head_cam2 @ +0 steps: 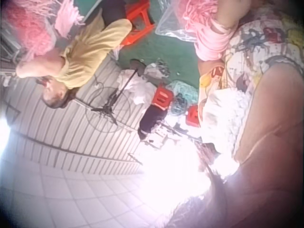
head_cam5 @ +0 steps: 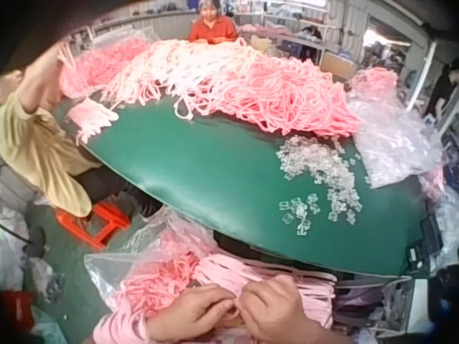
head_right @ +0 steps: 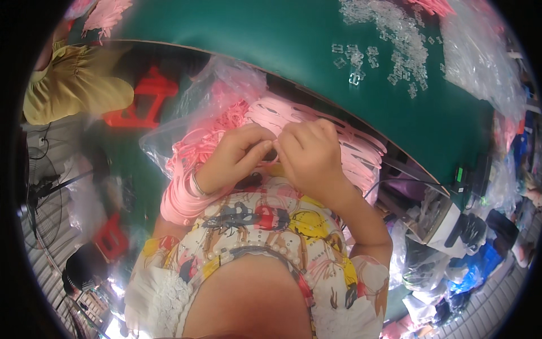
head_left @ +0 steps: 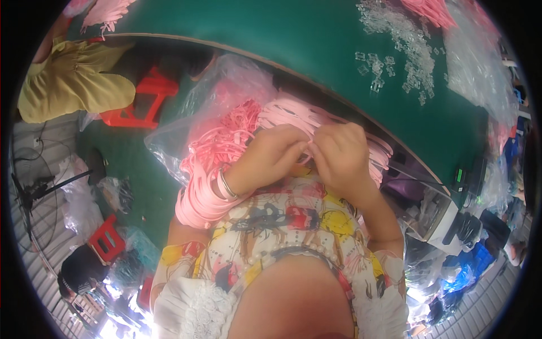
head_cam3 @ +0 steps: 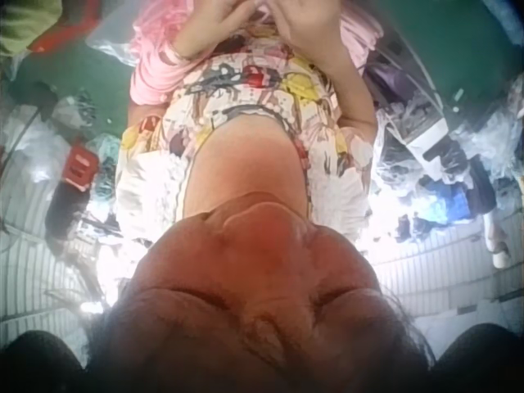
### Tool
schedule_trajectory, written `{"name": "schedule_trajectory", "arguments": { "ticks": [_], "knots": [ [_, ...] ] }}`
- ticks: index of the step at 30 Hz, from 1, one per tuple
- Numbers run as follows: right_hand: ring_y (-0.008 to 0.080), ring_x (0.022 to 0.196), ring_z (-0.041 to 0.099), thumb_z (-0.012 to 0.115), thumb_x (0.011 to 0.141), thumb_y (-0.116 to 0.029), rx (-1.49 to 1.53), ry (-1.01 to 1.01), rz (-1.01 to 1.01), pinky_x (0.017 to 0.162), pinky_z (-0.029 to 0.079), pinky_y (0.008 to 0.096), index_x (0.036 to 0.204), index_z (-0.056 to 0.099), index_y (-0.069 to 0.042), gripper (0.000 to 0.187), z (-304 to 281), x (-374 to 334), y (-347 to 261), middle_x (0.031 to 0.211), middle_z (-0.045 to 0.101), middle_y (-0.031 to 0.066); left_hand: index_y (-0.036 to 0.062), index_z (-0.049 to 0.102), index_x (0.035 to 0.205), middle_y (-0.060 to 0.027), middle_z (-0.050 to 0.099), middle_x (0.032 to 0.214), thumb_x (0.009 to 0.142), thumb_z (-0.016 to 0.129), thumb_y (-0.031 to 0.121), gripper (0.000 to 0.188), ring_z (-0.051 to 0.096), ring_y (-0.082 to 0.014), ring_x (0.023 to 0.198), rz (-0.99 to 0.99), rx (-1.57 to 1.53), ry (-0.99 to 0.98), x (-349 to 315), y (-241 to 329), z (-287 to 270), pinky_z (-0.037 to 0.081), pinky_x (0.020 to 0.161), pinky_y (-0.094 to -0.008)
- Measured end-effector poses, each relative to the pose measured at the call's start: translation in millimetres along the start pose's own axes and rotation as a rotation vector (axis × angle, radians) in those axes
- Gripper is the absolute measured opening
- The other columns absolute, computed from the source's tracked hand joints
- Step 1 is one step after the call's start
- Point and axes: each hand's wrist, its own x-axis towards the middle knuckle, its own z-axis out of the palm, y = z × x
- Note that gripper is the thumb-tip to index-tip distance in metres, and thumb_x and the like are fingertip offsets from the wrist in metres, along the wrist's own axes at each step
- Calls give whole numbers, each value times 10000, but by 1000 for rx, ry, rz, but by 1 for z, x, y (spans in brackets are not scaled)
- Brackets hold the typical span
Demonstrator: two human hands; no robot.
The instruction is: The person assembles pink elastic bands by hand, inserting clear plastic clips into the ends of the bands to form loops. They repeatedly pick up bands and clips from a green table, thread the clips through the band ends, and place the finished loops into a pile.
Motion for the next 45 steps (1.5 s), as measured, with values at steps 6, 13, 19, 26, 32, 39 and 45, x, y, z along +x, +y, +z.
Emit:
{"name": "schedule_trajectory", "arguments": {
  "ticks": [6,13,19,26,32,39,45],
  "knots": [
    [253,853,561,610,799,-87,274,129,46,794,426,364,863,605,-1,107,-6,3,-3,921,595,111,-11,626,949,-122,618,763,861,561,145,191,609,-236,657,-151,-65,-5,6,-8,1,473,600,-326],
    [120,970,538,497,954,-196,1297,-267,570,880,415,266,990,622,-11,226,44,-4,48,1020,612,44,5,628,917,11,568,730,898,550,178,191,538,-48,663,-431,-580,-71,-4,6,-22,415,559,-195],
    [68,821,470,509,947,-196,1358,-362,545,750,405,233,938,599,-10,208,43,-6,60,879,543,3,-9,625,907,5,592,761,881,566,154,175,549,-56,690,-428,-447,-68,-9,-9,-34,425,595,-209],
    [75,811,460,513,940,-171,1220,-378,466,725,402,234,923,573,7,189,15,-1,52,873,520,5,-41,626,1019,-27,634,866,878,582,78,189,569,-83,788,-504,-449,-134,-8,0,-32,452,687,-230],
    [114,960,479,515,944,-215,1116,-472,396,856,391,276,949,585,0,226,7,0,59,988,556,42,-39,629,1061,-20,634,834,878,607,108,235,569,-75,752,-473,-329,-177,-4,4,-26,448,645,-224],
    [157,1031,466,532,927,-227,1036,-516,286,910,371,312,848,576,-22,224,-9,3,52,1106,539,84,-35,625,1088,-28,626,839,896,600,118,248,552,-66,767,-417,-261,-223,-4,-9,-23,444,650,-224],
    [214,1109,469,514,932,-210,1075,-471,148,948,368,347,891,613,-10,226,-8,-7,51,1239,503,135,-21,641,1001,-21,599,762,908,565,145,205,538,-63,662,-260,-216,-207,-2,-22,-17,432,562,-219]
  ]
}}
